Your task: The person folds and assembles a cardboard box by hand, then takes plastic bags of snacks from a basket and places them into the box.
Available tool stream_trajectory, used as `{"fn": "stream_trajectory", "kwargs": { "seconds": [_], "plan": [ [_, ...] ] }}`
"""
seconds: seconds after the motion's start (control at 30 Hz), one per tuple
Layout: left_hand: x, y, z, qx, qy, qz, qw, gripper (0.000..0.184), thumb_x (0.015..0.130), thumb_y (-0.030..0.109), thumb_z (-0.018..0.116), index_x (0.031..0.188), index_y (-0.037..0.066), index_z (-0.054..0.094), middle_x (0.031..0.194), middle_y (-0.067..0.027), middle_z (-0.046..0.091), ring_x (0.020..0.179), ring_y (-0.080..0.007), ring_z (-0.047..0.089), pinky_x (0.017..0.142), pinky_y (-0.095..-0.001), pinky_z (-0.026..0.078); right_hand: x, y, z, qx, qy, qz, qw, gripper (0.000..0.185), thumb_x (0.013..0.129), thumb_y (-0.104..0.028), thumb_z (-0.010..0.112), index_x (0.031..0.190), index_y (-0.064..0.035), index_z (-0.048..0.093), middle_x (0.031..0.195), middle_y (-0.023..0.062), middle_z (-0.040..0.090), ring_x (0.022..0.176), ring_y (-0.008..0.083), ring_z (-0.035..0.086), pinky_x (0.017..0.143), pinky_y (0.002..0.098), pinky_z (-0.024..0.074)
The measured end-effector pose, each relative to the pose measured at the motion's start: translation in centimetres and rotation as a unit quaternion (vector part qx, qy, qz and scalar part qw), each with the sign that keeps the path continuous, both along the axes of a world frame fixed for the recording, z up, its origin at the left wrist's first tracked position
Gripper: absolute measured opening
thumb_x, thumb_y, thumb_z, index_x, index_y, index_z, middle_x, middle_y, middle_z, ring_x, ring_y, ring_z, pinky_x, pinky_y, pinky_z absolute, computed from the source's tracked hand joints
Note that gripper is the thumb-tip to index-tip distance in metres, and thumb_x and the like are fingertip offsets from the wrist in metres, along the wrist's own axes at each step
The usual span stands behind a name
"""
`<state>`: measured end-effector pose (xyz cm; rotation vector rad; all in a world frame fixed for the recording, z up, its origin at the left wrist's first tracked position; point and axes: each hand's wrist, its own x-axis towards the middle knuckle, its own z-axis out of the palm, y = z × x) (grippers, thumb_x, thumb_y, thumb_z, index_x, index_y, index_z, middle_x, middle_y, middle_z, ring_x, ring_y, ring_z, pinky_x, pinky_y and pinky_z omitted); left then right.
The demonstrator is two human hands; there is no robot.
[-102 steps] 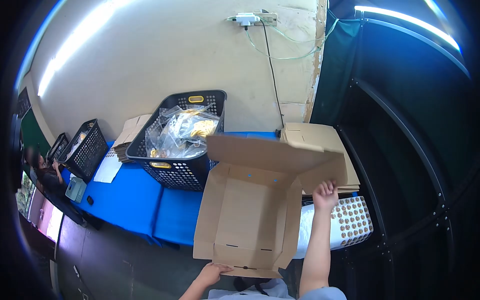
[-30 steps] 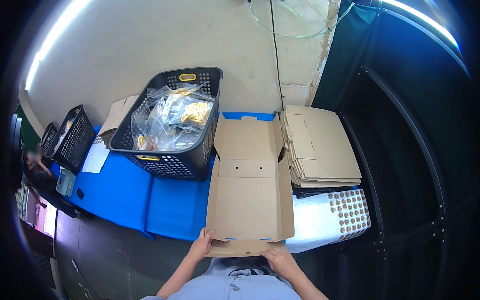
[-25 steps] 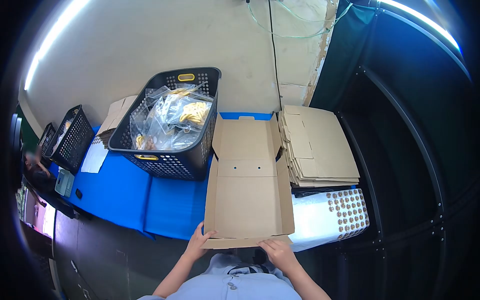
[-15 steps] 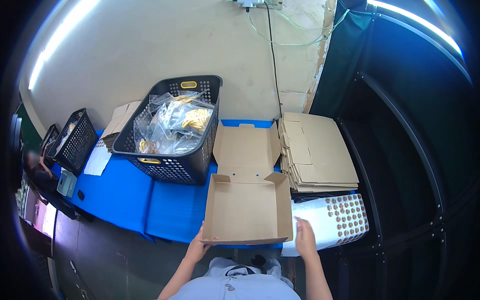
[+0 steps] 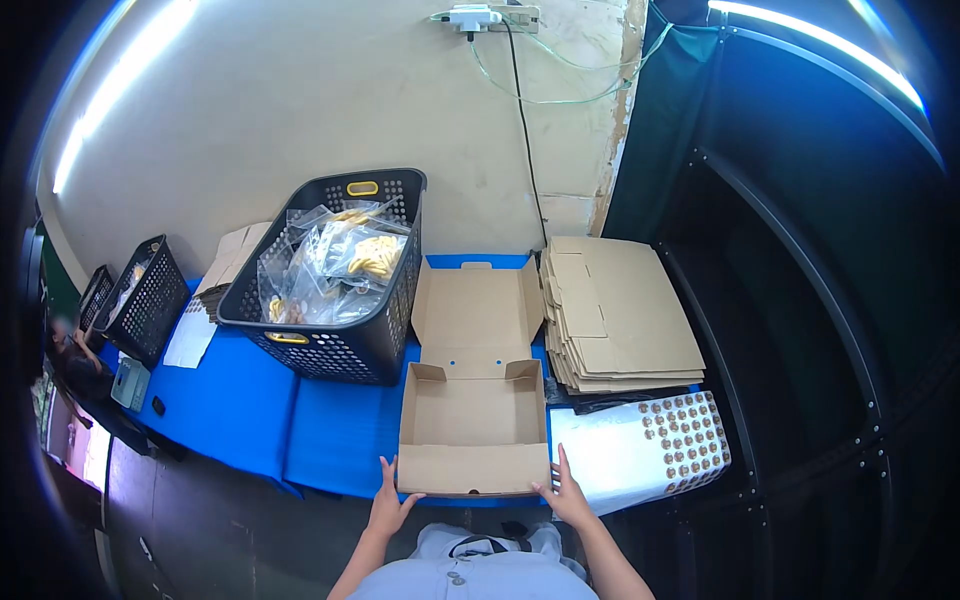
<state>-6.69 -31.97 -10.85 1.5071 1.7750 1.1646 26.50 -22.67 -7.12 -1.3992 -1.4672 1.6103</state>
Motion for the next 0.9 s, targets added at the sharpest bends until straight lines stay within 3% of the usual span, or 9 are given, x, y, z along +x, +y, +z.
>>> {"fn": "stream_trajectory", "kwargs": {
  "seconds": [0.23,0.4,0.43,0.47,0.53,0.63,0.77,0.83,0.9],
  "plan": [
    [1.2,1.4,1.9,-0.161,0.21,-0.027,0.964,0.069,0.074,0.027,0.076,0.135,0.016,0.046,0.15,-0.0237,0.017,0.135,-0.0414,0.028,0.107,-0.048,0.031,-2.6,0.6,2.1,0.352,-0.419,0.147,0.824,0.072,0.082,-0.027,0.067,0.144,-0.0143,0.031,0.146,0.0197,0.032,0.138,0.0372,0.024,0.112,0.0509,0.0209],
    [3.6,3.6,1.7,-0.082,0.496,-0.095,0.859,0.062,0.069,0.029,0.076,0.127,0.018,0.056,0.154,-0.0132,0.013,0.142,-0.0345,0.009,0.11,-0.0615,0.004,-4.3,2.6,-4.1,0.298,-0.437,0.341,0.777,0.036,0.078,-0.027,0.066,0.113,-0.0157,0.066,0.112,0.0114,0.064,0.11,0.0281,0.058,0.098,0.0449,0.0411],
    [3.7,4.2,1.7,-0.031,0.518,-0.119,0.847,0.047,0.07,0.028,0.075,0.115,0.019,0.064,0.141,-0.0152,0.042,0.131,-0.0315,0.038,0.106,-0.054,0.029,-4.3,2.7,-4.1,0.3,-0.436,0.343,0.776,0.036,0.078,-0.027,0.066,0.113,-0.0157,0.066,0.112,0.0114,0.064,0.11,0.0281,0.058,0.098,0.0449,0.0411],
    [3.4,4.6,1.1,-0.033,0.519,-0.115,0.847,0.047,0.07,0.028,0.075,0.115,0.019,0.064,0.141,-0.0152,0.042,0.131,-0.0315,0.038,0.106,-0.054,0.029,-4.2,2.8,-4.1,0.28,-0.444,0.335,0.783,0.03,0.078,-0.026,0.066,0.106,-0.017,0.069,0.1,0.011,0.067,0.096,0.0282,0.062,0.088,0.0443,0.0464],
    [2.6,6.0,-0.9,-0.294,0.33,-0.204,0.874,0.035,0.076,0.034,0.071,0.107,0.019,0.07,0.105,-0.0163,0.066,0.099,-0.0295,0.063,0.085,-0.0468,0.049,-4.5,2.9,-4.1,0.262,-0.449,0.329,0.788,0.025,0.077,-0.024,0.067,0.1,-0.0183,0.072,0.088,0.0106,0.069,0.083,0.0283,0.066,0.078,0.0437,0.0517],
    [2.0,5.5,-2.0,-0.199,0.385,-0.223,0.873,0.026,0.078,0.032,0.069,0.099,0.017,0.073,0.077,-0.0134,0.069,0.071,-0.0294,0.067,0.065,-0.0431,0.054,-4.1,3.1,-4.9,0.247,-0.453,0.342,0.785,0.022,0.077,-0.023,0.066,0.098,-0.0192,0.072,0.086,0.0127,0.069,0.077,0.0316,0.066,0.068,0.0428,0.0533],
    [2.3,4.4,0.7,-0.214,0.299,-0.233,0.9,0.025,0.078,0.028,0.069,0.099,0.014,0.072,0.088,-0.0136,0.069,0.081,-0.0292,0.067,0.069,-0.0423,0.054,-3.9,2.4,-2.1,0.189,-0.356,0.306,0.863,0.023,0.081,-0.031,0.066,0.097,-0.0145,0.072,0.091,0.0139,0.069,0.086,0.0303,0.066,0.075,0.0401,0.0522],
    [2.6,3.9,2.9,0.038,0.066,-0.164,0.983,0.019,0.077,0.02,0.068,0.092,0.01,0.072,0.092,-0.0129,0.069,0.087,-0.0286,0.066,0.076,-0.0391,0.053,-3.4,2.5,-0.7,0.172,-0.264,0.26,0.913,0.025,0.082,-0.032,0.067,0.097,-0.0123,0.072,0.093,0.0139,0.069,0.09,0.0288,0.066,0.078,0.0383,0.0516],
    [1.7,3.4,4.0,0.034,0.01,-0.116,0.993,0.019,0.076,0.018,0.067,0.093,0.009,0.071,0.094,-0.0126,0.068,0.089,-0.0278,0.065,0.079,-0.038,0.053,-2.2,2.7,-1.2,0.3,-0.143,0.047,0.942,0.029,0.081,-0.031,0.069,0.098,-0.0071,0.069,0.096,0.0152,0.067,0.097,0.0281,0.062,0.084,0.0395,0.0488]
  ]
}}
